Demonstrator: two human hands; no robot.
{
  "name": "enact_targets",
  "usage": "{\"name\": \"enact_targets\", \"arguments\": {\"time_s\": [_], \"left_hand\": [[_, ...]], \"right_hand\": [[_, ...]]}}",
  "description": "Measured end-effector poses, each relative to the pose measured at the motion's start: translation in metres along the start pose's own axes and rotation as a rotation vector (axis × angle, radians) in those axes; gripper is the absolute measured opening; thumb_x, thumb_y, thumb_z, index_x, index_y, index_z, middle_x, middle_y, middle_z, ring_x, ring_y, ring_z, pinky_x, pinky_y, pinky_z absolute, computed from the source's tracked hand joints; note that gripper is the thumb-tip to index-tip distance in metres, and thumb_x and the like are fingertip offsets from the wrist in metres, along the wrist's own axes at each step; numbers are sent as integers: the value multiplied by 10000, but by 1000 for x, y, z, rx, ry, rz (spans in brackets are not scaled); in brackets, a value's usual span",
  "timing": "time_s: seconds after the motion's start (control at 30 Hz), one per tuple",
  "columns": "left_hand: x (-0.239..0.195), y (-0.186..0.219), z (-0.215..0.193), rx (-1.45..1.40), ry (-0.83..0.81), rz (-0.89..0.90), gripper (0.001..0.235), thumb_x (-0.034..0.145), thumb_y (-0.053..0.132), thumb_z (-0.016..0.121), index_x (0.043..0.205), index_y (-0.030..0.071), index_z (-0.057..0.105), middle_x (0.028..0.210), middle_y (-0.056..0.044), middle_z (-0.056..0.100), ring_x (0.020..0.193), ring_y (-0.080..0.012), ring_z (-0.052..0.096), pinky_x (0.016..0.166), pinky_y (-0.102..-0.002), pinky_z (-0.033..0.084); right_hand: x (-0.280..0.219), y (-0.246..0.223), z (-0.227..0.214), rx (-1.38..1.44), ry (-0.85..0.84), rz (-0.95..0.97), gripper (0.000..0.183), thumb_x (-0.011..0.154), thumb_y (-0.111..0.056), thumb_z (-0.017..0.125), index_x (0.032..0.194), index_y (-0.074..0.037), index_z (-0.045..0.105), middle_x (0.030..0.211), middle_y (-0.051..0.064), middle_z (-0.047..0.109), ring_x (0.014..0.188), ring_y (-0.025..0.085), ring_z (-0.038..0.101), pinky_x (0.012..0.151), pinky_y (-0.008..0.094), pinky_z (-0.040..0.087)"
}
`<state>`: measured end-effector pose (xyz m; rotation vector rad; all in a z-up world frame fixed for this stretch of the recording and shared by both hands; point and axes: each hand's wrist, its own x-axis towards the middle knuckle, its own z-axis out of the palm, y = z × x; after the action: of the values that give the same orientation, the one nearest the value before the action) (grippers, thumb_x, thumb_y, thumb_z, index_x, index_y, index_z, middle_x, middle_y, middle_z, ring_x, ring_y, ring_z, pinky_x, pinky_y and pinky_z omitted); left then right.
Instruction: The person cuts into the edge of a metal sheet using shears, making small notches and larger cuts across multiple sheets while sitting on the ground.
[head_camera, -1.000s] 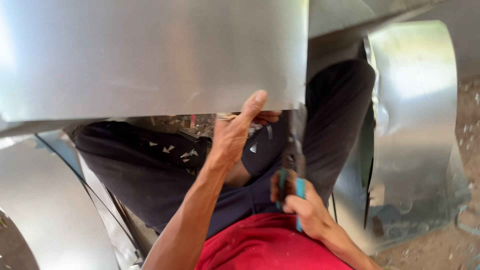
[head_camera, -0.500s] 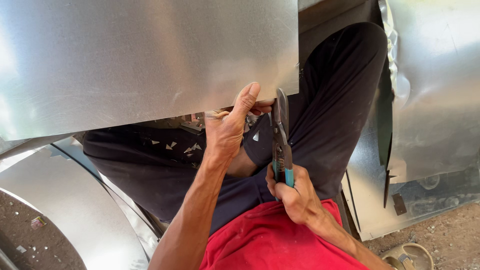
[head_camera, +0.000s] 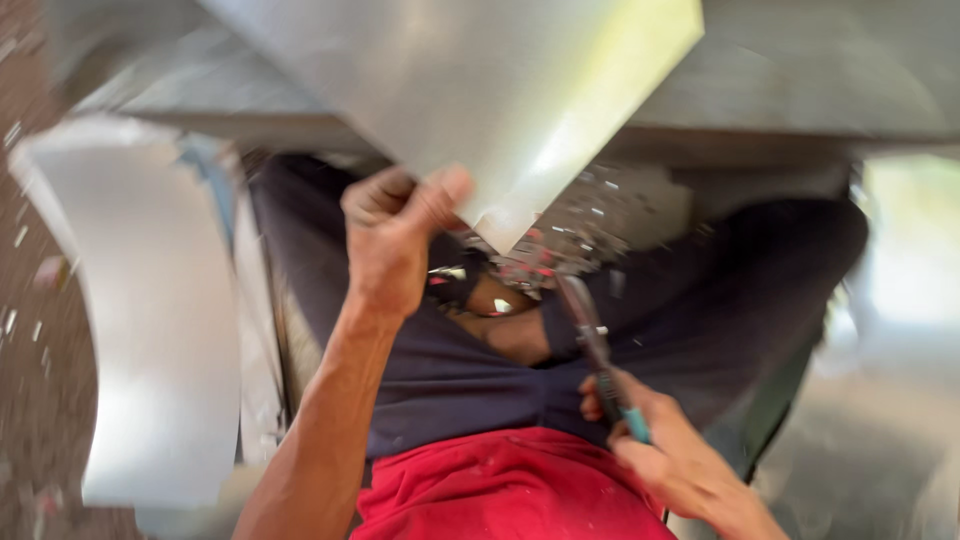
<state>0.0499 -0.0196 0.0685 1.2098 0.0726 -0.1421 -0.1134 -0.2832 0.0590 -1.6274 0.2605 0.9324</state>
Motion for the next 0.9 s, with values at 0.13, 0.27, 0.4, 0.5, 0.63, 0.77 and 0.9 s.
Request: {"name": "enact_targets", "arguments": {"time_s": [0.13,0.27,0.4,0.5,0.63,0.77,0.9], "left_hand": [[-30,-6,-14,132,-26,-6,576,859,22,783,1387,-13,554,986,-84,768,879,-107,722,812,-255,618],[-38,-18,-8,213,16,-19,683,889,15,786,1510,-23,507,949,-103,791,861,-101,731,779,-236,596],[-37,-12,0,118,84,-16,695,888,33,783,1511,-28,481,941,-108,790,826,-90,730,735,-218,595],[-36,-11,3,143,87,-2,698,884,39,781,1511,-25,481,894,-96,783,779,-81,733,688,-206,589],[-35,-15,-2,218,95,-9,699,876,26,794,1506,-15,496,827,-75,778,733,-76,723,649,-194,552],[-36,-15,-2,205,84,-8,678,890,11,791,1509,-17,514,830,-77,769,753,-80,721,677,-198,549],[-34,-9,2,83,64,-45,701,880,0,786,1517,-7,494,884,-68,768,788,-78,720,679,-204,549]], "right_hand": [[36,-21,-11,-95,-63,174,727,601,-108,549,1328,-127,570,1049,77,687,824,209,668,676,347,546],[67,-43,-13,-120,-134,112,813,556,-61,495,1366,-115,527,1138,93,655,985,242,676,749,384,551],[79,-58,-14,-164,-192,-56,797,541,-46,493,1337,-53,523,1178,120,642,1113,245,646,883,382,595],[78,-62,-18,-189,-200,-21,798,543,-26,491,1339,-58,529,1167,120,652,1116,240,652,872,384,604],[81,-63,-22,-194,-206,13,746,559,-31,497,1303,-63,544,1073,107,671,994,207,673,762,365,602],[83,-64,-26,-370,-134,44,413,634,-63,533,1038,-47,616,814,81,652,647,213,546,589,359,480],[85,-63,-24,-493,-80,-89,193,643,-75,559,828,-27,590,652,96,574,603,208,511,581,366,445]]}}
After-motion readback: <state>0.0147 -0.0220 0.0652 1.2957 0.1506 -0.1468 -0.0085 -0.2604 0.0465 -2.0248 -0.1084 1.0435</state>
